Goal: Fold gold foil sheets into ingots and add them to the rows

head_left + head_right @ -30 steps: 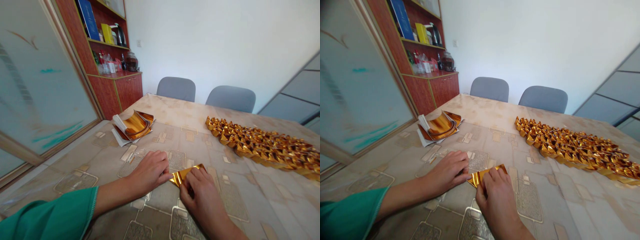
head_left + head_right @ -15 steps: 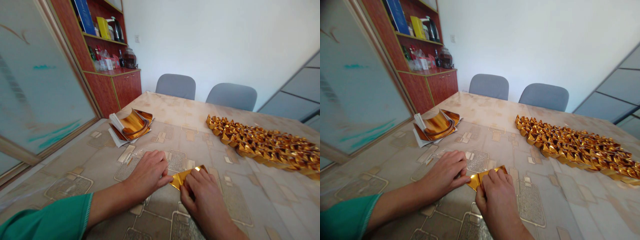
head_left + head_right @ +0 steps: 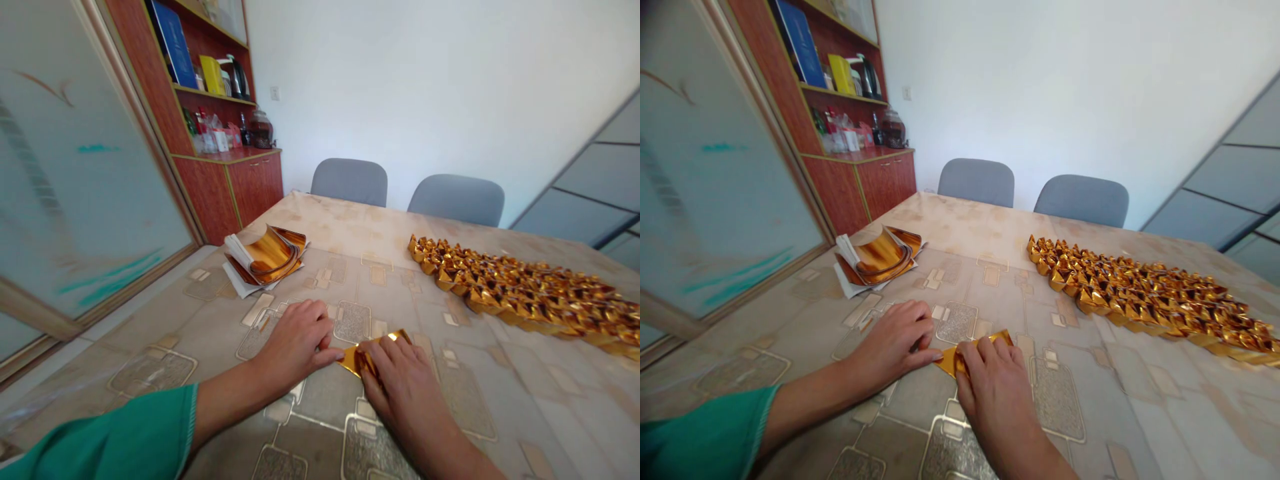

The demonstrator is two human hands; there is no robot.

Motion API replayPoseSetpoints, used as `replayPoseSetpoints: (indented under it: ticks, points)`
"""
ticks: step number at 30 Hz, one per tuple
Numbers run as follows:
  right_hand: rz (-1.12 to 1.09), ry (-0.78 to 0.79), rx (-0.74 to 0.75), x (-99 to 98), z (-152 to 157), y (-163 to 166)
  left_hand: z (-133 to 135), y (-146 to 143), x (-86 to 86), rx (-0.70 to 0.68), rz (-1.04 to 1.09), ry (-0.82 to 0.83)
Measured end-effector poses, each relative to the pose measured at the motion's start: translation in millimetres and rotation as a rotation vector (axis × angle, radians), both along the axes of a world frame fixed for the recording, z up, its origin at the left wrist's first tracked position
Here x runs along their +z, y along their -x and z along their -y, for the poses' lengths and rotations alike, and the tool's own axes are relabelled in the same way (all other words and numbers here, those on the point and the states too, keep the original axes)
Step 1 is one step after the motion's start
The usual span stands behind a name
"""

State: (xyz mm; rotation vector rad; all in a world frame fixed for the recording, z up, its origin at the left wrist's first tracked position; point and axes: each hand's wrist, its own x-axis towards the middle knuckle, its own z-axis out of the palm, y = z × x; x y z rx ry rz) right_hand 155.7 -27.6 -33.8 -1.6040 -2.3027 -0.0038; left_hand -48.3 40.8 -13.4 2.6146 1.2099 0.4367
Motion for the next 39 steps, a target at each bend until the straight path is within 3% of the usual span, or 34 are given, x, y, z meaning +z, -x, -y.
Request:
replayPoseSetpoints:
  ticks: [8, 12, 15, 24, 32, 35, 39]
  points:
    - [-0.151, 0.093, 0.004, 2.2, 7, -7, 2, 1, -1.2, -0.019, 0.020, -0.100]
    - [-0.150, 0.048, 0.016, 3.3, 5, -7, 13, -4, -0.7, -0.261, -0.014, -0.372]
    - [-0.142, 0.030, 0.033, 6.3, 3, -6, 21, -7, -0.8, -0.437, -0.074, -0.469]
    - [-0.102, 0.082, 0.067, 20.8, 6, -7, 17, -8, -3.1, -0.444, -0.119, -0.530]
    - [0.031, -0.094, 0.110, 21.9, 2, -5, 14, -18, 1.3, -0.268, 0.032, -0.438]
    - [-0.057, -0.131, 0.107, 26.7, 1, -8, 13, -19, 8.3, -0.242, 0.157, -0.345]
    - [-0.243, -0.106, 0.151, 34.6, 4, -10, 8, -19, 9.4, -0.328, 0.320, -0.211]
